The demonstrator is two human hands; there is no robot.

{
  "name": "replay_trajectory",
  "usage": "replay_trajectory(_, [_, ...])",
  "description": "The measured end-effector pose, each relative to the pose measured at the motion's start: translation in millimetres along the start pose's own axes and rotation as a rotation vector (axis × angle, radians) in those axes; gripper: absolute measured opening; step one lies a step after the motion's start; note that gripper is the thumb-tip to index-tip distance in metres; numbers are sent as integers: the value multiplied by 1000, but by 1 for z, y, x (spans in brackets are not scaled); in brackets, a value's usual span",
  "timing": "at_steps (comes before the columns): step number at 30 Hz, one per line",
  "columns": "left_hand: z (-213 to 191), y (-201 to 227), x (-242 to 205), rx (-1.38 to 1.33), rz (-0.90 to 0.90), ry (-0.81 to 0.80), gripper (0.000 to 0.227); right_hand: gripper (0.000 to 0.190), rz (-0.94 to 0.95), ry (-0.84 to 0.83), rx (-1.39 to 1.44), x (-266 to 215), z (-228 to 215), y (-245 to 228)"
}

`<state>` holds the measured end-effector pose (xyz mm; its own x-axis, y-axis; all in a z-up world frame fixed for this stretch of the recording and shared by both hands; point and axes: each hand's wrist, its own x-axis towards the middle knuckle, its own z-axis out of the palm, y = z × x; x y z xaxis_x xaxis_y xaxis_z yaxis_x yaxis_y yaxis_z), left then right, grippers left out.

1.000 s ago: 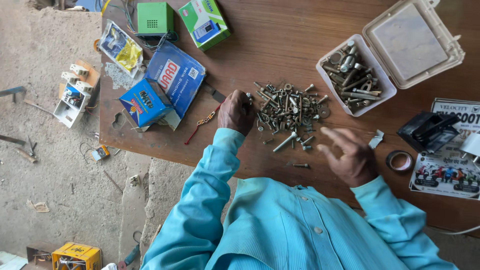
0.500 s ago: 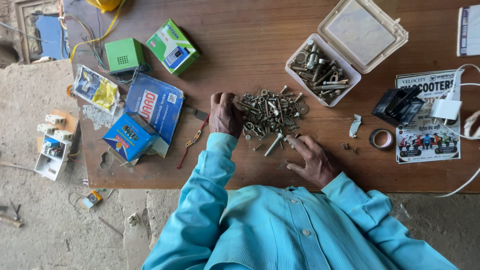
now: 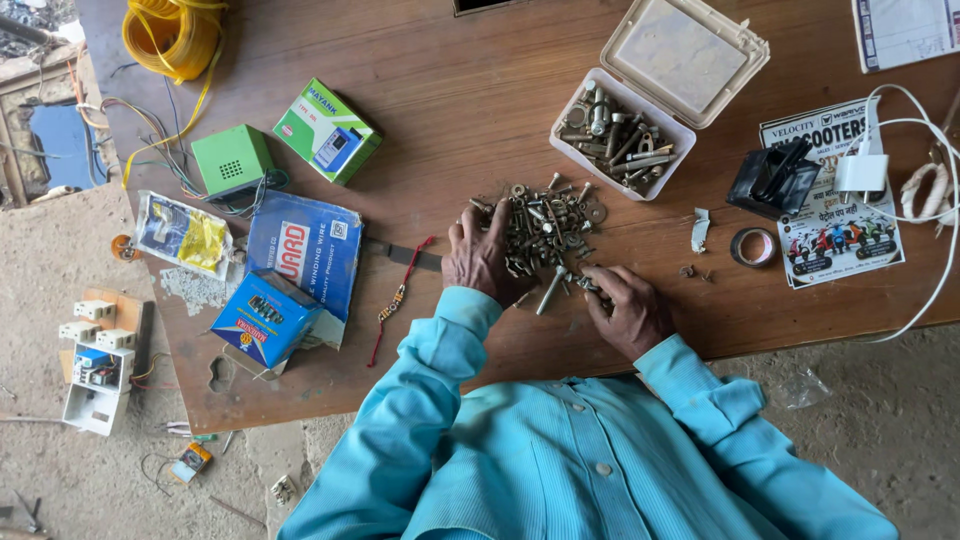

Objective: The person pours mixed fasteners from a plastic container onto a wooden workbench and sorts them by hand. They pick up individual bolts, nuts, and washers, inspect them, and place selected items back into the container while leaving others on the table.

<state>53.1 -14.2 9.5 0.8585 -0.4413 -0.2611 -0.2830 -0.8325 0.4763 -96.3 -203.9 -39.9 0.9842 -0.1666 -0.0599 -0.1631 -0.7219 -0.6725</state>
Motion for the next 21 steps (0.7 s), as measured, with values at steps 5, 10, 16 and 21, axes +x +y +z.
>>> replay_trajectory(5, [11,-4,3,-93,38,79,75,29,-30,108,-84,1,4,-8])
replay_trajectory(10, [17,-7,5,-36,78,52,63,24,-28,192,-95,-5,12,-12])
replay_trajectory(16, [20,-13,4,-1,162,60,55,20,-13,269,-49,-15,23,-2])
replay_trajectory(21, [15,-11,4,-12,244,92,48,21,-22,269,-56,-13,26,6])
